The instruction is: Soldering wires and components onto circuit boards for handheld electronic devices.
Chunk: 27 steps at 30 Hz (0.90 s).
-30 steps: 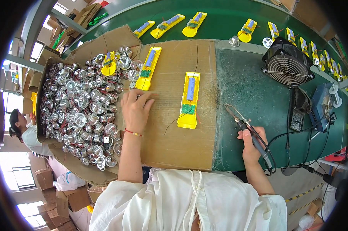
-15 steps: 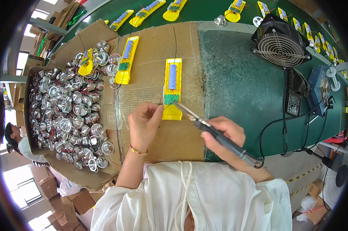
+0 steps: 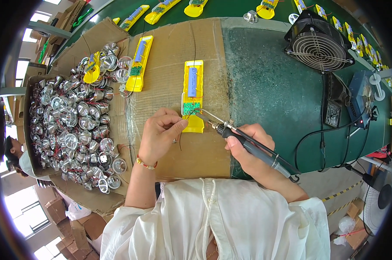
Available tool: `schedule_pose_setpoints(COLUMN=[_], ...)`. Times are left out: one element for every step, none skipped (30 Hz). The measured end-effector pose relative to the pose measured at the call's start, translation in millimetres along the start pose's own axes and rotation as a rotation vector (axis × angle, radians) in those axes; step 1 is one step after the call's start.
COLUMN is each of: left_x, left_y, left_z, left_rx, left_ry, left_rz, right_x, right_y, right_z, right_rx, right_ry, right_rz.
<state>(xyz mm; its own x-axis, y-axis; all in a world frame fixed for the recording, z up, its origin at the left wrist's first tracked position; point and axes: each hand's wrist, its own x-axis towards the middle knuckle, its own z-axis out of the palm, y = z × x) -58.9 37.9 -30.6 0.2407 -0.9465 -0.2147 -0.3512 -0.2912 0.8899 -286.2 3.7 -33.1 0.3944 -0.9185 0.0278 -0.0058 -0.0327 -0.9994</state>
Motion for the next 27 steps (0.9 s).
schedule_pose_setpoints(left_x=[2.0,3.7,5.6,7.0,8.6,9.5,9.7,9.8,9.6,10.0,10.3,10.6,10.9,11.5,12.2,12.3,12.6,12.7,13.3,13.7,14.3,14.2,14.4,14.3,14.9,15.3,15.7], left_y=[1.3,4.6,6.9,8.1,9.0,9.4,9.0,8.5,8.1,8.5,9.5,9.7,9.0,7.6,6.8,6.7,6.7,6.6,6.2,5.6,5.3,5.4,6.4,6.5,6.5,6.1,5.6], left_z=[-2.6,-5.6,-7.9,-9.3,-10.4,-11.0,-11.9,-12.7,-13.4,-13.5,-13.8,-13.9,-14.3,-14.5,-14.8,-14.9,-15.1,-15.2,-15.2,-15.1,-15.1,-15.9,-15.9,-16.4,-16.4,-16.3,-16.5], left_rx=[-0.001,0.010,0.020,0.018,0.066,0.114,0.115,0.099,0.084,0.083,0.076,0.068,0.068,0.072,0.076,0.075,0.071,0.067,0.067,0.069,0.071,0.074,0.053,0.031,0.031,0.012,-0.007], left_ry=[0.000,-0.049,-0.097,-0.096,-0.124,-0.152,-0.151,-0.158,-0.166,-0.168,-0.168,-0.168,-0.167,-0.171,-0.175,-0.174,-0.172,-0.169,-0.169,-0.178,-0.187,-0.186,-0.187,-0.188,-0.188,-0.195,-0.201], left_rz=[0.000,-0.007,-0.014,-0.015,0.013,0.041,0.039,0.040,0.042,0.041,0.039,0.036,0.036,0.044,0.052,0.051,0.045,0.040,0.039,0.049,0.058,0.054,0.043,0.031,0.030,0.008,-0.013], right_x=[0.3,0.3,0.7,0.7,1.2,1.5,1.9,2.3,2.6,3.1,3.5,3.7,3.8,3.7,3.7,3.6,3.7,3.7,3.8,3.9,3.9,4.1,4.8,5.5,6.7,5.9,4.1], right_y=[0.0,0.2,0.3,-0.3,-0.9,-1.6,-2.3,-3.8,-4.9,-5.5,-6.1,-6.0,-6.1,-6.0,-6.0,-5.9,-5.8,-5.6,-5.1,-4.4,-3.9,-3.8,-4.8,-6.3,-9.7,-9.3,-8.0], right_z=[0.2,0.4,0.7,1.2,2.1,2.8,3.7,4.3,5.1,5.5,6.0,6.4,6.2,5.8,5.6,5.6,5.6,5.6,5.1,4.5,3.5,3.7,3.3,3.7,4.6,6.6,8.8], right_rx=[-0.001,0.001,0.003,0.002,0.034,0.067,0.068,0.064,0.061,0.060,0.064,0.067,0.067,0.062,0.057,0.058,0.049,0.040,0.040,0.022,0.004,0.008,-0.013,-0.034,-0.022,-0.023,0.022], right_ry=[0.000,0.004,0.007,0.006,0.029,0.053,0.052,0.055,0.059,0.060,0.071,0.081,0.080,0.073,0.067,0.066,0.063,0.060,0.059,0.051,0.043,0.041,0.033,0.024,0.035,0.035,0.068], right_rz=[0.000,0.033,0.066,0.067,0.053,0.038,0.040,0.065,0.090,0.091,0.096,0.101,0.101,0.084,0.066,0.067,0.084,0.102,0.102,0.106,0.110,0.112,0.105,0.098,0.116,0.117,0.106])
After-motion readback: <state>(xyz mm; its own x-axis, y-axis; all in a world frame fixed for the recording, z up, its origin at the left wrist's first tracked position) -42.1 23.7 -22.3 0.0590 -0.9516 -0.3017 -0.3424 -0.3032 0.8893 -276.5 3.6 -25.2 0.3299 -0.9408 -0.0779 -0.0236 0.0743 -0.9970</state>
